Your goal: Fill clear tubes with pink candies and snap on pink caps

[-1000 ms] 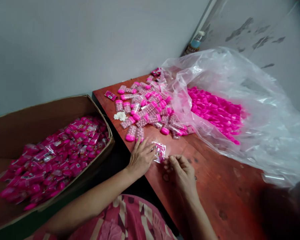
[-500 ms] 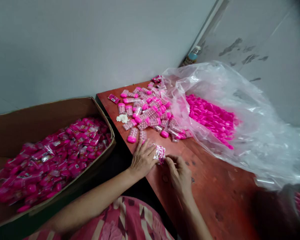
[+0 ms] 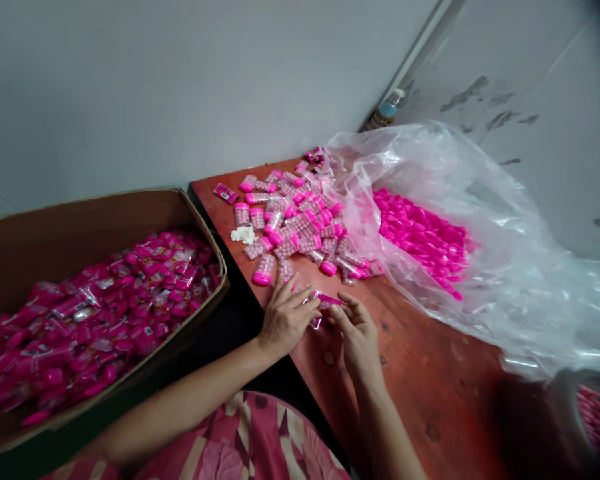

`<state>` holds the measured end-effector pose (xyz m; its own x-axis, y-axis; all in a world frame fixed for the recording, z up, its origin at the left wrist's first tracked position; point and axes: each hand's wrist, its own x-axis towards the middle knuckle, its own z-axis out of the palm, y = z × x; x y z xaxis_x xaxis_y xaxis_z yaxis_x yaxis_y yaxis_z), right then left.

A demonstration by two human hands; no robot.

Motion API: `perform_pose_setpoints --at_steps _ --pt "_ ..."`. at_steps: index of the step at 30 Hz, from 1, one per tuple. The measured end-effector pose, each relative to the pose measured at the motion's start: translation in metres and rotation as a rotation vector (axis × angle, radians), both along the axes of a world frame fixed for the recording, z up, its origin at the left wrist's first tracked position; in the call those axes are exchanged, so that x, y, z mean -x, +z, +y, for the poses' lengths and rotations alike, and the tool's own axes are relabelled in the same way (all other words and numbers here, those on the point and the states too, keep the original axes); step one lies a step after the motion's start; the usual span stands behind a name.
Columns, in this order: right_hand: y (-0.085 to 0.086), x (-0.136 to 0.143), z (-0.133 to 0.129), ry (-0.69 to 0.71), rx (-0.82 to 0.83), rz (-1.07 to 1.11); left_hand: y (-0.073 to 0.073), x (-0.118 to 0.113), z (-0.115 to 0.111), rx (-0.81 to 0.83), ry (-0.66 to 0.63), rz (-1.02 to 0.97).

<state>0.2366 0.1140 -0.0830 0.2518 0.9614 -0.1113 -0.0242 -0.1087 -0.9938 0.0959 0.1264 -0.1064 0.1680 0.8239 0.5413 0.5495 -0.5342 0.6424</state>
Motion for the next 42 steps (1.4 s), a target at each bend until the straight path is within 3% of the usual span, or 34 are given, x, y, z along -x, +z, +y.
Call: perform_pose_setpoints --at_steps 2,5,8,10,13,15,18,20,22,25,29,32,35,38,40,42 --pt "0.008 0.004 0.006 0.018 0.021 0.114 0.011 0.003 0.0 0.1 -0.042 -0.131" --pt "0.017 0.004 0.012 0.064 0.013 0.139 0.024 0.009 -0.001 0.407 -0.103 -0.368" --pt "0.019 0.004 0.016 0.216 0.056 0.092 0.023 0.013 -0.001 0.772 -0.179 -0.589" --pt "0.016 0.005 0.018 0.322 0.083 0.045 0.017 0.016 -0.002 0.903 -0.185 -0.698" --pt "0.012 0.013 0.025 0.451 0.077 -0.073 0.008 0.024 -0.006 0.934 -0.132 -0.747" --pt "0.012 0.019 0.036 0.499 -0.021 -0.269 0.007 0.032 -0.01 0.958 -0.084 -0.789" --pt "0.014 0.028 0.059 0.603 -0.371 -0.765 0.011 0.044 -0.013 1.04 -0.003 -0.961" --pt "0.015 0.031 0.075 0.787 -0.593 -1.1 0.015 0.05 -0.015 1.076 0.036 -1.071" --pt "0.018 0.034 0.088 0.975 -0.707 -1.343 0.017 0.055 -0.014 1.085 0.057 -1.148" --pt "0.023 0.036 0.1 1.063 -0.732 -1.543 0.018 0.061 -0.012 1.089 0.086 -1.296" --pt "0.028 0.035 0.105 0.996 -0.655 -1.662 0.017 0.065 -0.006 1.057 0.131 -1.526" --pt "0.026 0.03 0.102 0.91 -0.603 -1.614 0.017 0.065 -0.001 1.011 0.158 -1.674" --pt "0.025 0.028 0.083 0.713 -0.476 -1.395 0.018 0.064 0.003 0.963 0.175 -1.784" --pt "0.025 0.032 0.048 0.528 -0.239 -0.839 0.018 0.061 0.007 0.937 0.197 -1.846" --pt "0.024 0.04 0.022 0.492 -0.043 -0.443 0.018 0.056 0.009 0.926 0.202 -1.863" --pt "0.02 0.049 0.001 0.466 0.079 -0.208 0.02 0.051 0.011 0.918 0.189 -1.866"
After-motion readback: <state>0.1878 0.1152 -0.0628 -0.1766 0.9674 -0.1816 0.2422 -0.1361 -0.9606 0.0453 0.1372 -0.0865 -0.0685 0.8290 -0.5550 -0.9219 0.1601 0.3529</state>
